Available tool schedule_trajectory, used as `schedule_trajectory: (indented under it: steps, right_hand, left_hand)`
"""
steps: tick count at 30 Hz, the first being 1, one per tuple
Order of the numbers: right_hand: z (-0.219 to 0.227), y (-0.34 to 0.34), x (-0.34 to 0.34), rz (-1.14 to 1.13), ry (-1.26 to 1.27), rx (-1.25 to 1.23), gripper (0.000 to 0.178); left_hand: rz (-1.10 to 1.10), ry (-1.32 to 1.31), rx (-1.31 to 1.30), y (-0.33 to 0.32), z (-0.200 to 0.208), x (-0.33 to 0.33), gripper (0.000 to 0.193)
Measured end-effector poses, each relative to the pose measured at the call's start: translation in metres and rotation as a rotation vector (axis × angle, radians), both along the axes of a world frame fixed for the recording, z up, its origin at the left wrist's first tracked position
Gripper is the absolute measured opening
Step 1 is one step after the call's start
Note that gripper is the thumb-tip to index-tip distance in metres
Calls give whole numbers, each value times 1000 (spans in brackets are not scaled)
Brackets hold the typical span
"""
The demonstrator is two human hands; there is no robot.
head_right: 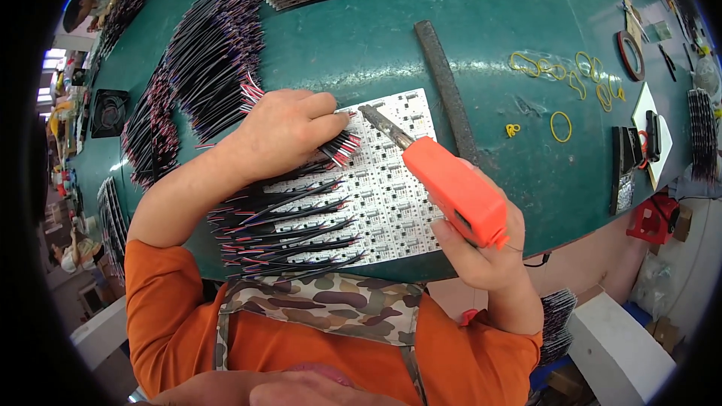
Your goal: The person solders the tips of wire bundles against a board using a handheld soldering iron, picking up and rearranging the wire bundles by hand.
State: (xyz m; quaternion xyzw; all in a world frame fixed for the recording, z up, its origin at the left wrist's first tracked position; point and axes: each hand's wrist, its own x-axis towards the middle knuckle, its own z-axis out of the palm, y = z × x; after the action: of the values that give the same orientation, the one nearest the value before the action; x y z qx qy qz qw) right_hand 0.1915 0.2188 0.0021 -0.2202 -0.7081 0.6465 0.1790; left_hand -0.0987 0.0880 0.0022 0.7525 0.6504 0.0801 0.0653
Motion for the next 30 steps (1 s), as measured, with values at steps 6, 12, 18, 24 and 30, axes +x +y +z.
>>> schedule_trajectory:
  steps: [6,12,18,24,30]
  right_hand:
    - [-3,3,2,40,4,47,57]
    - [-1,3,2,39,-5,39,57]
    - [-1,3,0,57,-18,71,55]
    - [-3,6,1,95,7,184,49]
    - [-1,4,-1,65,9,185,47]
  left_hand:
    - [-49,-41,7,2,-2,-4,10]
    - [-50,-43,0,4,-2,-6,9]
    - [-38,-28,-9,5,0,-4,8]
    - [-9,-49,-34,3,1,-3,28]
    - [-4,-55,-42,4,2,-2,30]
